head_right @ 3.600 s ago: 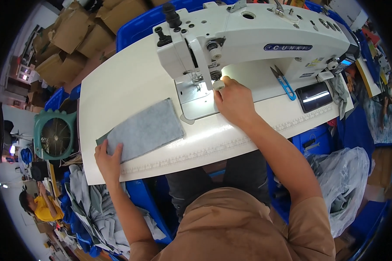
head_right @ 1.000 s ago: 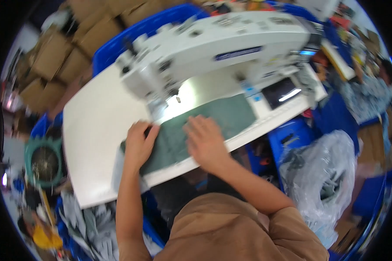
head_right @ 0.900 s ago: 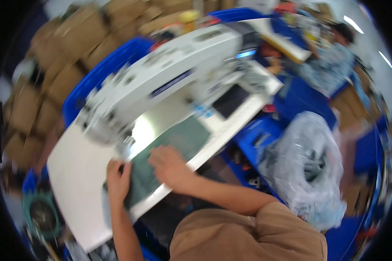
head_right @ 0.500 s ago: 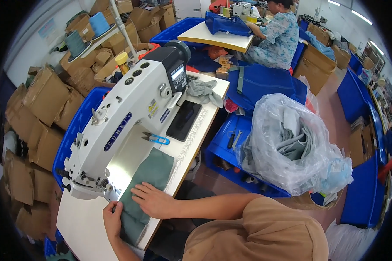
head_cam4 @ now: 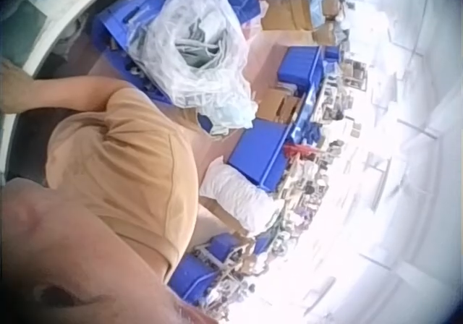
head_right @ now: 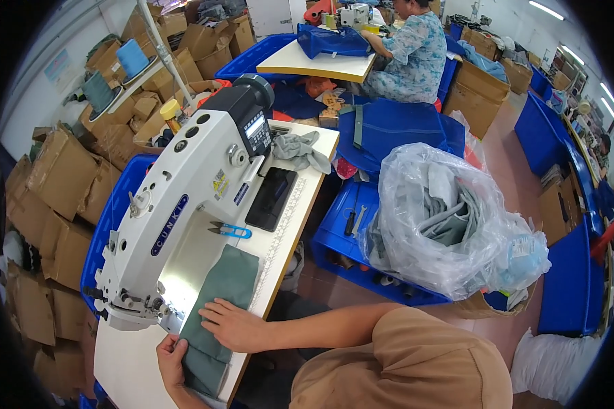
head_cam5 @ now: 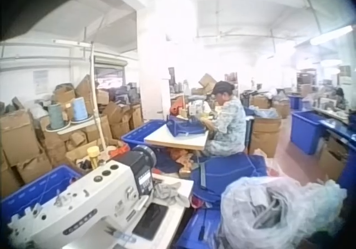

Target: Sewing a piece of padding to a fabric strip using an industrial sewing machine.

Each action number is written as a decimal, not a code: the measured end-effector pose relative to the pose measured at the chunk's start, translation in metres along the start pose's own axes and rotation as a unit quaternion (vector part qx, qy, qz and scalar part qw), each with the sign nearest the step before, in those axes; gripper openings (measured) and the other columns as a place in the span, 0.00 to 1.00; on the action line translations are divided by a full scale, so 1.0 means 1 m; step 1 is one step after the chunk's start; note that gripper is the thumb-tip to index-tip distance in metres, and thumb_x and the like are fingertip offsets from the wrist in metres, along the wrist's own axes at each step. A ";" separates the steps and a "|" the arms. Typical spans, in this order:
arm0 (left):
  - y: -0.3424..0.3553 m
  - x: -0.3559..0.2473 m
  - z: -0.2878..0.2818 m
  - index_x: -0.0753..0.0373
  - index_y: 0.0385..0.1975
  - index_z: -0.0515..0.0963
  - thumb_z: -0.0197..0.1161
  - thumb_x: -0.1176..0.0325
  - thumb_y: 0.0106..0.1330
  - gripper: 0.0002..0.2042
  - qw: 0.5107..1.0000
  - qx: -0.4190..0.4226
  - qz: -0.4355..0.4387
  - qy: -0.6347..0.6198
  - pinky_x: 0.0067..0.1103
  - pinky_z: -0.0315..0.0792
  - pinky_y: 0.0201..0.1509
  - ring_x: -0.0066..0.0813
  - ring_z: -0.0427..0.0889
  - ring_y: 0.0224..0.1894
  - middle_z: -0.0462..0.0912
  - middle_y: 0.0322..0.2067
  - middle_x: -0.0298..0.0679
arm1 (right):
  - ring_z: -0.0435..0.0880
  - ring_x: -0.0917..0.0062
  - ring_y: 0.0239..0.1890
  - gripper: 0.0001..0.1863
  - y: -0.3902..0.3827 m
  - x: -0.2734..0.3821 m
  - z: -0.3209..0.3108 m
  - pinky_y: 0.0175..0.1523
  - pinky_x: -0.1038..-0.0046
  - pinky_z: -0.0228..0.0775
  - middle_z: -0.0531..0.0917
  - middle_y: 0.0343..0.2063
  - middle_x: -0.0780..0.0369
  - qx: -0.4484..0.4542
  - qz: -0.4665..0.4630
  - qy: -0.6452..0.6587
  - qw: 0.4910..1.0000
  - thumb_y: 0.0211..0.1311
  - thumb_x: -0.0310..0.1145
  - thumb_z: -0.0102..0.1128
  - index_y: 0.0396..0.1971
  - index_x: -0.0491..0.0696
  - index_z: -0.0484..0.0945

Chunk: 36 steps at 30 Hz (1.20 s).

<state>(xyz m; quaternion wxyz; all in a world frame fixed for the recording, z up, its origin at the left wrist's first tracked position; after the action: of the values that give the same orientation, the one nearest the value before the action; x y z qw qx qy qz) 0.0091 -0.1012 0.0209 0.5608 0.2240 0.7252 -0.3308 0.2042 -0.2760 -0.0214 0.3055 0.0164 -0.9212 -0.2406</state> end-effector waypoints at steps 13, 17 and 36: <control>0.027 0.002 -0.011 0.71 0.42 0.84 0.73 0.77 0.69 0.07 0.996 -0.035 -0.006 0.081 0.15 0.73 0.40 0.16 0.80 0.33 0.88 0.33 0.34 | 0.75 0.57 0.67 0.25 0.013 0.024 0.022 0.75 0.60 0.63 0.77 0.64 0.48 0.036 -0.122 0.112 0.986 0.64 0.31 0.60 0.59 0.34 0.77; 0.027 0.002 -0.007 0.71 0.42 0.84 0.72 0.77 0.69 0.06 0.996 -0.051 0.002 0.079 0.16 0.73 0.40 0.17 0.80 0.33 0.88 0.33 0.35 | 0.76 0.58 0.65 0.26 0.008 0.018 0.022 0.74 0.61 0.63 0.78 0.62 0.49 0.004 -0.140 0.046 0.989 0.63 0.31 0.60 0.59 0.34 0.77; 0.022 0.010 -0.007 0.70 0.48 0.85 0.70 0.79 0.69 0.10 0.997 -0.063 0.022 0.047 0.15 0.73 0.45 0.16 0.79 0.37 0.86 0.36 0.31 | 0.76 0.59 0.64 0.19 0.001 0.021 0.013 0.72 0.60 0.64 0.81 0.56 0.50 0.007 -0.158 0.054 0.986 0.66 0.31 0.60 0.53 0.36 0.80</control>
<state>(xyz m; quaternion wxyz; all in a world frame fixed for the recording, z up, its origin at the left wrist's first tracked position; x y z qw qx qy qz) 0.0173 -0.0818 0.0074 0.5464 0.2191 0.7650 -0.2613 0.1795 -0.2736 -0.0184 0.3125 0.1769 -0.8907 -0.2787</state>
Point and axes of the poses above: each hand's wrist, its own y-axis towards the middle knuckle, its own z-axis out of the palm, x = y × z, the point moved 1 cm from there along y, towards the middle knuckle
